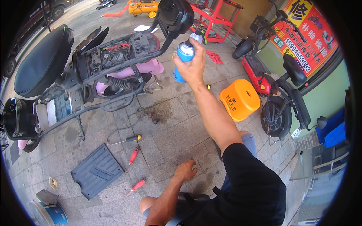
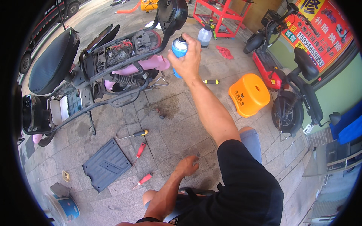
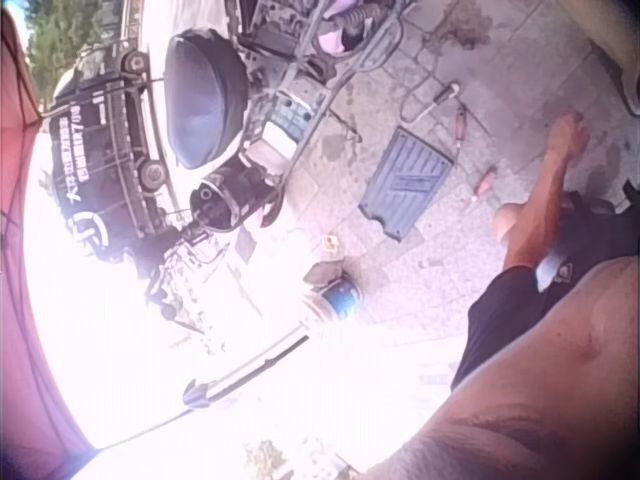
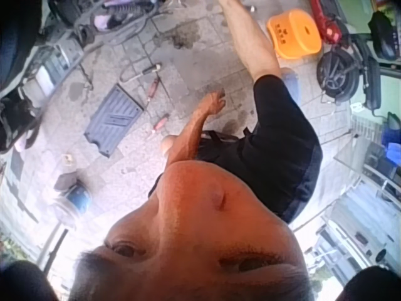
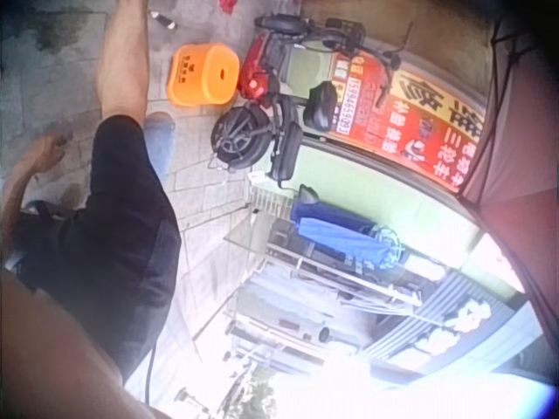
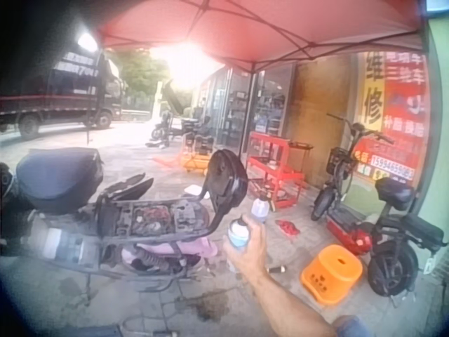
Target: The person sprays a black plastic scooter part with a blue aerosol can, then picks up a red scooter headlight assembly and inspects its internal components. The person manipulates the headlight housing and internal reflector while standing in a workshop area.
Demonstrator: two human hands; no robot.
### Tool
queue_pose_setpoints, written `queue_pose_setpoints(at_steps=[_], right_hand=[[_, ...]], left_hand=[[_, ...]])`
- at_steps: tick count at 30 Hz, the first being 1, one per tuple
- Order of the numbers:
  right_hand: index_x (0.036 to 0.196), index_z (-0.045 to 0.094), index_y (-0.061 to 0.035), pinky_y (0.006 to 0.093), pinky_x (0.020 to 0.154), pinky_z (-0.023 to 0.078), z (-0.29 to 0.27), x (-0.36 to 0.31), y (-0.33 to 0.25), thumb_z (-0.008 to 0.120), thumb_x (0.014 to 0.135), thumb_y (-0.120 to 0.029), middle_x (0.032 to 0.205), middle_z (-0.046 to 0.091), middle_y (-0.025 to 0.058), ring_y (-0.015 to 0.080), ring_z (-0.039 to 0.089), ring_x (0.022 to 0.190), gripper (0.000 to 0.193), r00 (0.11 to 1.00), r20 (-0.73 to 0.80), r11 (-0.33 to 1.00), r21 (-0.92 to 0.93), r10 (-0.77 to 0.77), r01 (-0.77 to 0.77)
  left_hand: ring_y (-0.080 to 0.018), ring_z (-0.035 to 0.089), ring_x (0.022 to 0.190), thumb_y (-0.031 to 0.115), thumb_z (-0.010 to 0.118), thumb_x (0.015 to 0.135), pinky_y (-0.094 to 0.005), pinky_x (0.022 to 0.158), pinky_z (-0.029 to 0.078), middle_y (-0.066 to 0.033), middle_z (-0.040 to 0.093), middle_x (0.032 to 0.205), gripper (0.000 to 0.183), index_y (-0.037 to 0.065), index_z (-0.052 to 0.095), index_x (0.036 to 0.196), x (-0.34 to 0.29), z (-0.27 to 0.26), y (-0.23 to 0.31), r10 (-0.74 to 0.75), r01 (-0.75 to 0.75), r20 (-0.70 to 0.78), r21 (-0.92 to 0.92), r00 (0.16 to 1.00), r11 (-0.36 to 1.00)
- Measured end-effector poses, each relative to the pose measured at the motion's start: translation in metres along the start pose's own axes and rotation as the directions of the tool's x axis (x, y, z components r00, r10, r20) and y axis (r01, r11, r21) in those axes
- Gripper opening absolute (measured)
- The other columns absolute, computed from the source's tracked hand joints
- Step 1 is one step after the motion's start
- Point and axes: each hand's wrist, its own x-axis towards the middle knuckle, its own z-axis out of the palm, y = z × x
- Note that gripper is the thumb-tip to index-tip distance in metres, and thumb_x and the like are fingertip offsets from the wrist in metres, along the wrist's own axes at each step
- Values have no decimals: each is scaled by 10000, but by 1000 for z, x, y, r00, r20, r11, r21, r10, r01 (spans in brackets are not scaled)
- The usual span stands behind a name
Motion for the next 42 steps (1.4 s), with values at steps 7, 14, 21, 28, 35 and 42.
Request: queue_pose_setpoints(at_steps=[7, 14, 21, 28, 35, 42], right_hand=[[1310, 510, -29, 416, 968, 467, -1, 0, 0, 846, 689, -168, 1158, 566, 165, 319, 587, 1096, 719, 999, 11, 999, -18, -45, 46], [1290, 534, -69, 422, 946, 485, -4, 9, -2, 829, 673, -121, 1169, 565, 171, 348, 584, 1090, 687, 999, -30, 999, 13, -38, 38], [1295, 536, -71, 421, 952, 484, -7, 10, -1, 830, 680, -131, 1177, 564, 174, 346, 586, 1091, 685, 1000, -10, 1000, 1, -19, 19], [1283, 537, -73, 425, 949, 485, -3, -4, 1, 827, 681, -137, 1173, 567, 164, 347, 588, 1089, 672, 1000, 12, 1000, 7, 20, -20], [1285, 534, -77, 417, 960, 478, -3, -4, 4, 828, 679, -140, 1191, 572, 164, 335, 584, 1103, 676, 999, 40, 1000, 20, 11, -12], [1290, 531, -82, 419, 944, 487, -5, -5, 6, 828, 682, -140, 1185, 574, 162, 342, 585, 1098, 679, 999, -7, 999, 19, 48, -48]], left_hand=[[-380, 624, 1138, 287, 629, 870, -468, 970, 499, -202, 661, 1212, 393, 62, 653, 1191, -1, -3, 2, -13, 12, 19, 10, 1000, 1000], [-386, 624, 1137, 288, 636, 870, -468, 971, 498, -205, 659, 1216, 406, 64, 649, 1209, -1, -7, 6, -34, 33, 37, 29, 999, 999], [-387, 624, 1133, 281, 638, 867, -466, 968, 499, -209, 661, 1208, 402, 55, 652, 1200, -2, -9, 7, -16, 16, 32, 13, 999, 1000], [-387, 626, 1127, 275, 635, 864, -464, 967, 499, -209, 660, 1208, 399, 54, 652, 1196, -4, -9, 8, -2, 2, 11, 14, 1000, 1000], [-389, 625, 1125, 269, 628, 860, -466, 967, 498, -205, 660, 1213, 399, 55, 650, 1196, -4, -9, 7, 4, -4, 10, 15, 1000, 1000], [-388, 624, 1128, 268, 620, 865, -465, 963, 500, -209, 663, 1203, 393, 52, 652, 1191, -2, -6, 6, 2, -2, -3, 23, 1000, 1000]])
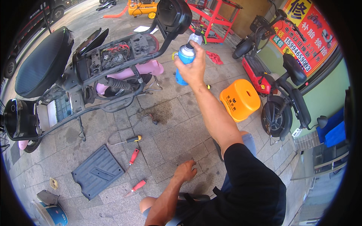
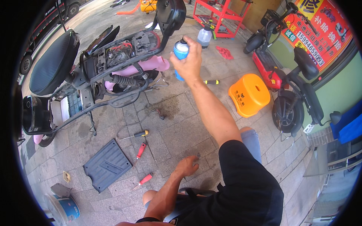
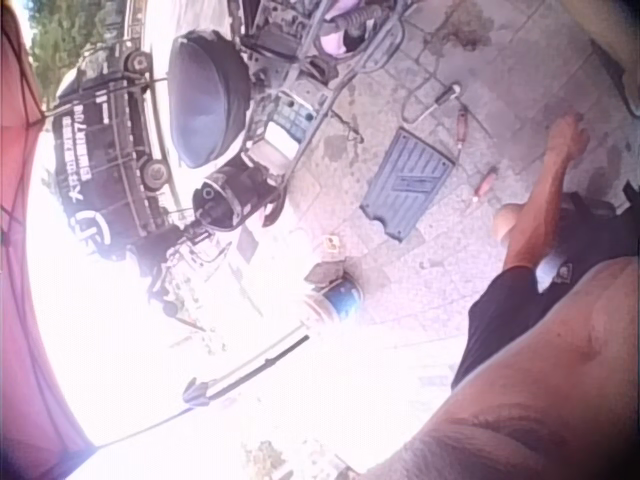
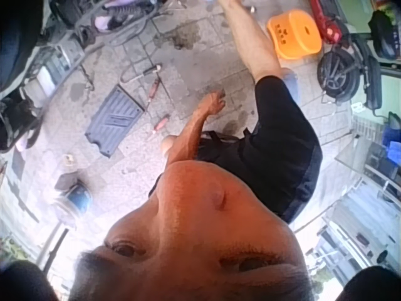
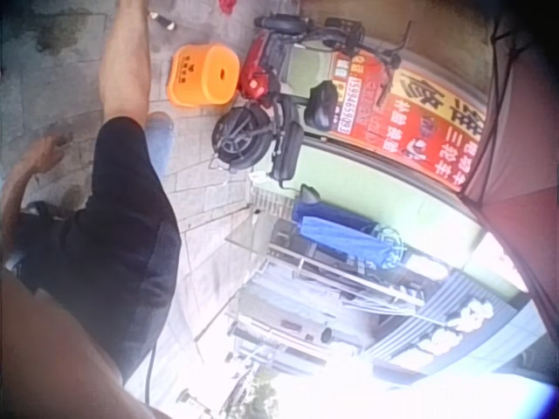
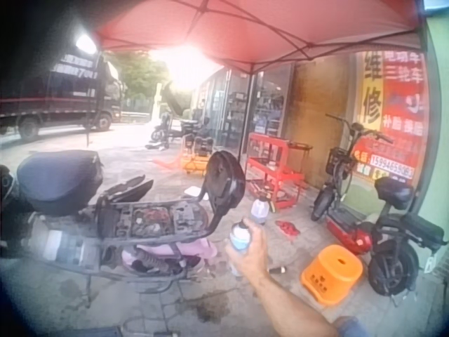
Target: The person sprays a black plastic scooter part with a blue aerosol can, then picks up a red scooter headlight assembly and inspects its internal components. The person manipulates the headlight housing and internal reflector while standing in a workshop area.
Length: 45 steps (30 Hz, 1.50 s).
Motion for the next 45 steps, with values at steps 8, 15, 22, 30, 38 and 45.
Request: queue_pose_setpoints(at_steps=[8, 15, 22, 30, 38, 45], right_hand=[[1311, 514, -49, 413, 947, 477, -5, -1, 7, 831, 694, -151, 1150, 577, 159, 312, 599, 1071, 702, 998, 60, 999, -29, -15, 17], [1349, 456, -28, 358, 955, 489, -20, 12, 19, 815, 715, -63, 1218, 567, 129, 198, 591, 1090, 729, 985, 3, 978, 114, 175, -174], [1397, 417, -32, 362, 954, 497, -55, 38, 49, 803, 732, -31, 1266, 543, 146, 204, 585, 1121, 769, 962, 156, 924, 282, 222, -259], [1405, 404, -18, 373, 984, 482, -166, 66, 87, 843, 732, -63, 1251, 552, 149, 233, 583, 1129, 805, 768, 567, 928, 17, 298, -373], [1375, 428, -13, 379, 992, 470, -308, 176, 75, 829, 737, -48, 1234, 564, 149, 244, 588, 1124, 754, 461, 676, 729, -167, 575, -664], [1353, 458, -20, 389, 1018, 452, -339, 289, 104, 848, 717, -83, 1244, 557, 163, 284, 580, 1158, 748, 499, 641, 727, -138, 584, -673]], left_hand=[[-381, 624, 1132, 270, 621, 862, -457, 968, 500, -204, 665, 1201, 397, 53, 655, 1193, 0, -1, 1, -2, 2, 1, -5, 1000, 1000], [-379, 628, 1123, 266, 621, 858, -458, 964, 501, -206, 671, 1186, 399, 52, 657, 1193, 13, -2, 0, -7, 7, -11, 10, 1000, 1000], [-377, 629, 1120, 268, 626, 857, -461, 962, 499, -201, 674, 1178, 404, 55, 657, 1199, 36, 0, 19, -63, 63, -18, 14, 998, 998], [-366, 619, 1154, 289, 618, 859, -445, 994, 488, -194, 677, 1197, 415, 45, 663, 1191, -11, 79, 104, -328, 360, 172, -213, 929, 908], [-377, 693, 945, 295, 634, 876, -452, 844, 543, -197, 725, 971, 327, 42, 696, 1074, -72, 51, 337, -604, 597, 100, -343, 790, 725], [-330, 701, 1008, 236, 641, 884, -422, 884, 550, -186, 725, 1043, 307, 15, 678, 1093, 46, -102, 462, -644, 497, -176, -498, 744, 711]])
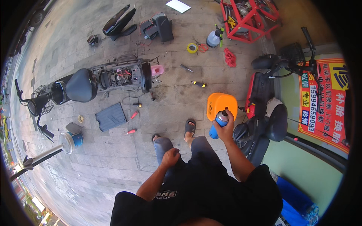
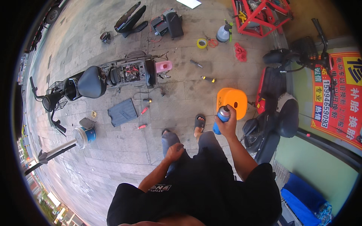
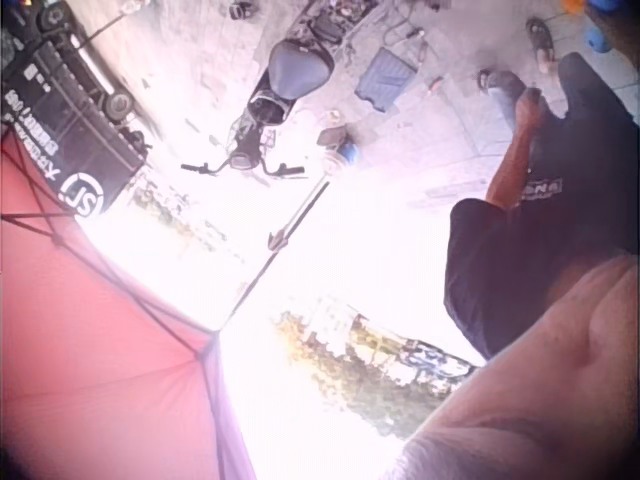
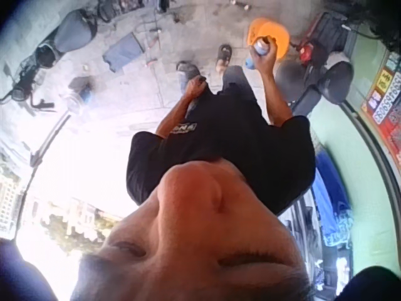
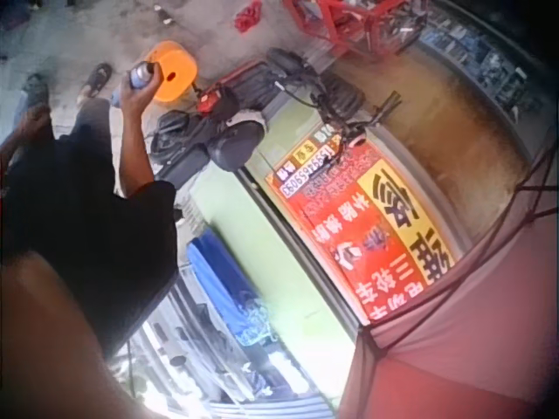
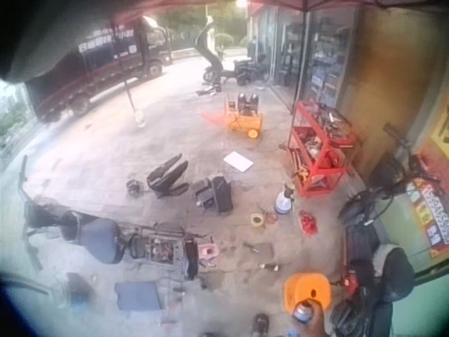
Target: The person sprays a black plastic scooter part with a blue aerosol can, then picks up a red scooter headlight assembly and inspects its internal components. The person manipulates the headlight housing and internal reflector while standing in a workshop area.
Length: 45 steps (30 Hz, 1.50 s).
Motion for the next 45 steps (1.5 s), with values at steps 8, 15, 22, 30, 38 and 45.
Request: queue_pose_setpoints(at_steps=[8, 15, 22, 30, 38, 45], right_hand=[[1364, 441, -29, 380, 978, 479, -2, 174, -33, 839, 739, -84, 1250, 556, 154, 252, 597, 1103, 743, 971, 22, 971, -15, -238, 239], [1398, 389, -6, 412, 1030, 452, -12, 292, -70, 835, 749, -83, 1303, 525, 181, 295, 559, 1180, 791, 949, 98, 953, -22, -300, 304], [1398, 383, -8, 420, 1041, 439, 17, 411, -66, 857, 728, -105, 1283, 523, 178, 298, 551, 1181, 827, 914, 210, 935, 2, -346, 353], [1386, 403, -20, 422, 1074, 413, 100, 579, -42, 847, 726, -96, 1333, 525, 191, 291, 539, 1224, 799, 714, 552, 902, 287, -430, 321], [1413, 346, -33, 436, 1037, 456, 104, 719, -70, 811, 738, -8, 1333, 522, 202, 300, 560, 1183, 820, 609, 603, 857, 338, -515, 390], [1398, 353, -7, 444, 1040, 451, 149, 771, -87, 814, 772, -82, 1317, 504, 191, 305, 548, 1177, 781, 536, 668, 835, 252, -515, 488]], left_hand=[[-343, 692, 960, 177, 655, 881, -426, 850, 547, -182, 705, 1007, 244, 27, 669, 1073, 57, -49, 136, 130, -141, -171, -52, 977, 989], [-375, 649, 1009, 197, 649, 853, -453, 901, 509, -179, 684, 1045, 229, 46, 672, 1025, 129, -87, 210, 207, -210, -132, -13, 969, 978], [-362, 656, 1042, 193, 646, 861, -431, 930, 512, -187, 694, 1073, 264, 30, 688, 1064, 157, -96, 249, -91, 69, -233, -102, 968, 992], [-229, 720, 829, 194, 628, 898, -359, 765, 560, -162, 741, 958, 262, -2, 703, 1054, 225, -26, 276, -669, 334, -444, -620, 596, 710], [-207, 698, 792, 280, 649, 918, -348, 704, 552, -140, 730, 923, 338, -16, 713, 1066, 304, 61, 354, -877, 481, -65, -815, 477, 322], [-242, 705, 984, 401, 658, 905, -359, 860, 533, -179, 741, 1026, 456, -4, 718, 1108, 390, 50, 377, -859, 322, -106, -899, 500, 298]])
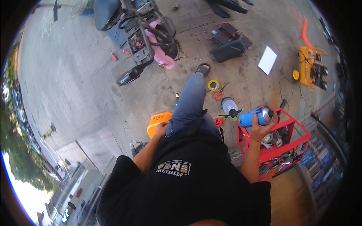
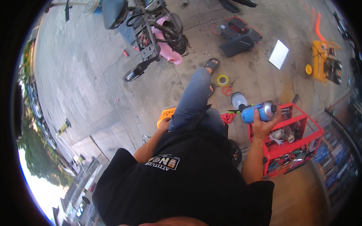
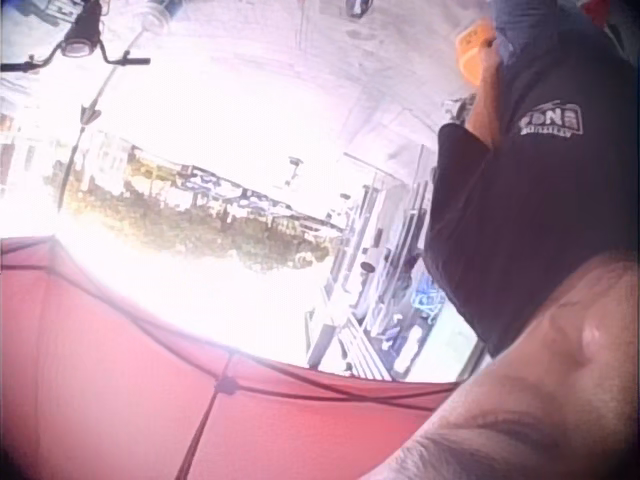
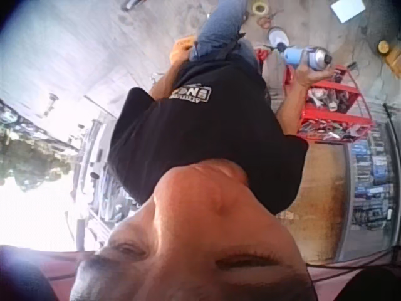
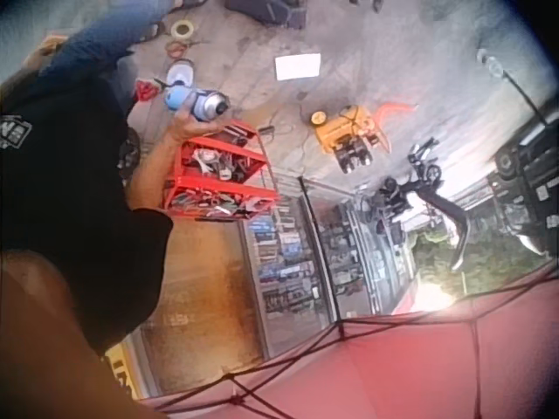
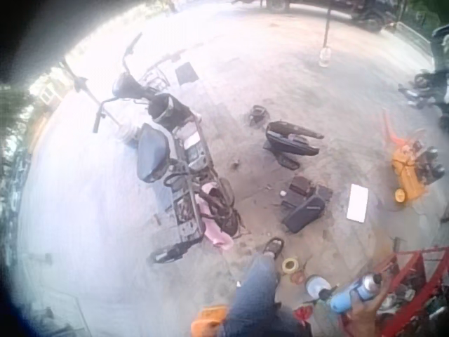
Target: The person sprays a black plastic scooter part with a blue aerosol can, then picks up a red scooter headlight assembly and inspects its internal components. The person manipulates the headlight housing and internal reflector while standing in a workshop area.
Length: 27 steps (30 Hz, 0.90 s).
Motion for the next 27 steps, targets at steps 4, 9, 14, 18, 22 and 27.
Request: queue_pose_setpoints(at_steps=[4, 9, 14, 18, 22, 27], right_hand=[[1415, 336, -3, 443, 1019, 469, 3, 51, 11, 803, 782, -64, 1325, 479, 190, 307, 552, 1172, 789, 994, 108, 1000, -10, -12, 13], [1438, 263, -46, 492, 1022, 480, 24, 128, 29, 743, 803, 24, 1392, 453, 272, 365, 564, 1190, 799, 960, 276, 999, 28, -44, 37], [1454, 232, -141, 537, 967, 522, 48, 181, 37, 718, 797, 78, 1404, 429, 308, 423, 571, 1165, 846, 931, 360, 996, 76, -63, 38], [1456, 215, -156, 562, 932, 544, 59, 217, 55, 709, 804, 84, 1397, 425, 318, 440, 582, 1134, 853, 891, 439, 992, 94, -115, 82], [1459, 209, -151, 553, 933, 543, 60, 241, 85, 703, 812, 85, 1403, 421, 323, 432, 582, 1138, 848, 866, 484, 991, 104, -127, 87], [1459, 203, -115, 552, 955, 526, 57, 271, 149, 735, 813, 32, 1411, 419, 317, 425, 582, 1148, 849, 814, 571, 994, 78, -106, 76]], left_hand=[[-218, 700, 951, 325, 640, 937, -331, 852, 536, -165, 740, 1003, 392, -6, 710, 1135, 18, 45, 37, -171, 190, 88, -293, 981, 937], [-168, 663, 869, 239, 628, 950, -320, 796, 531, -116, 720, 927, 311, -25, 697, 1100, 2, 73, 68, -279, 304, 129, -527, 952, 794], [-155, 658, 872, 220, 622, 953, -314, 801, 527, -109, 720, 973, 291, -19, 690, 1105, -22, 93, 84, -359, 392, 181, -601, 916, 697], [-150, 657, 882, 205, 635, 949, -303, 807, 525, -89, 721, 984, 277, -13, 692, 1110, -40, 115, 109, -412, 453, 228, -650, 882, 610], [-147, 645, 922, 160, 613, 955, -302, 831, 516, -75, 709, 1005, 247, -12, 676, 1121, -44, 137, 143, -429, 473, 255, -696, 866, 540], [-135, 639, 887, 148, 595, 981, -290, 801, 520, -41, 692, 994, 197, 20, 678, 1104, -46, 184, 195, -469, 436, 196, -758, 861, 485]])
